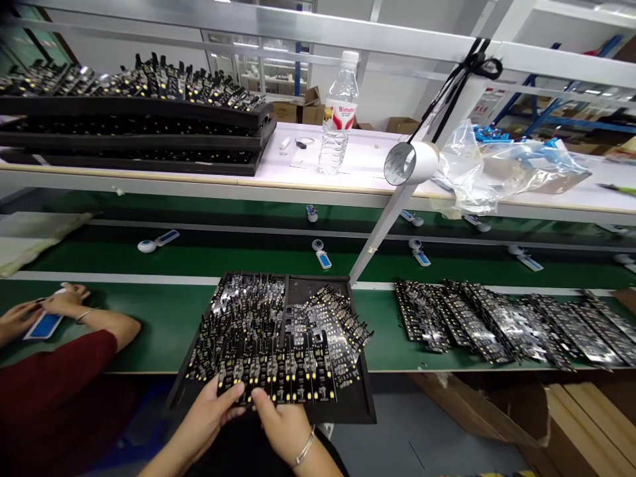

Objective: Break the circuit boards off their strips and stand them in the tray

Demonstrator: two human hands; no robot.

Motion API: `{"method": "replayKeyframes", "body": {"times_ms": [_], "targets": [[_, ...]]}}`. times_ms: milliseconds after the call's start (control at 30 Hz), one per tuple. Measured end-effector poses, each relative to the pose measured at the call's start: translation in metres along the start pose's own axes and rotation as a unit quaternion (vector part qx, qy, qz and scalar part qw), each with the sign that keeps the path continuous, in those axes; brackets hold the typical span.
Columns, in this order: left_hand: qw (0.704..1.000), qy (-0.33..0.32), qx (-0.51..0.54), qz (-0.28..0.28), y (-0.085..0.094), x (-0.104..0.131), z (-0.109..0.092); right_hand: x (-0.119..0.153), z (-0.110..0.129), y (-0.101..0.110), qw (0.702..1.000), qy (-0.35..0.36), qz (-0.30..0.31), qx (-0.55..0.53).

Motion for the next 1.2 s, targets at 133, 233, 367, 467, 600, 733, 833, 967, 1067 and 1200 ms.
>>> {"method": "replayKeyframes", "body": {"times_ms": [133, 233, 367, 467, 600, 733, 833, 967, 1067, 1200], "targets": [[0.999, -0.011, -0.032, 0.022, -0.017, 0.014, -0.023, 0.005, 0.013, 0.015, 0.997, -0.044, 0.036, -0.057], [0.996, -0.038, -0.057, 0.049, -0.03, 0.028, -0.048, 0.01, 0.032, 0.033, 0.996, -0.015, 0.015, -0.086], [0.992, -0.078, -0.066, 0.075, -0.044, 0.047, -0.08, 0.015, 0.059, 0.059, 0.992, 0.034, -0.041, -0.115], [0.987, -0.114, -0.056, 0.101, -0.053, 0.062, -0.098, 0.022, 0.075, 0.073, 0.988, 0.041, -0.081, -0.127], [0.98, -0.148, -0.039, 0.125, -0.061, 0.075, -0.113, 0.028, 0.086, 0.083, 0.984, 0.052, -0.122, -0.117], [0.977, -0.167, -0.029, 0.125, -0.064, 0.081, -0.117, 0.028, 0.091, 0.086, 0.981, 0.09, -0.144, -0.098], [0.978, -0.164, -0.022, 0.128, -0.063, 0.082, -0.115, 0.028, 0.093, 0.086, 0.978, 0.091, -0.153, -0.11], [0.981, -0.14, -0.023, 0.136, -0.062, 0.082, -0.112, 0.028, 0.098, 0.087, 0.976, 0.087, -0.143, -0.14], [0.982, -0.134, -0.029, 0.133, -0.061, 0.083, -0.111, 0.028, 0.098, 0.088, 0.975, 0.074, -0.137, -0.161], [0.98, -0.142, -0.029, 0.134, -0.061, 0.084, -0.111, 0.029, 0.094, 0.089, 0.974, 0.054, -0.131, -0.176]]}}
Point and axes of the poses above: each hand's wrist, its own x-axis away from the middle knuckle, its own y-axis out of the back of the hand, z = x × y, the point moved 2 cm from there along -x, towards the middle knuckle, and after that the axes turned 1 degree about -y, right-handed, at the moved point
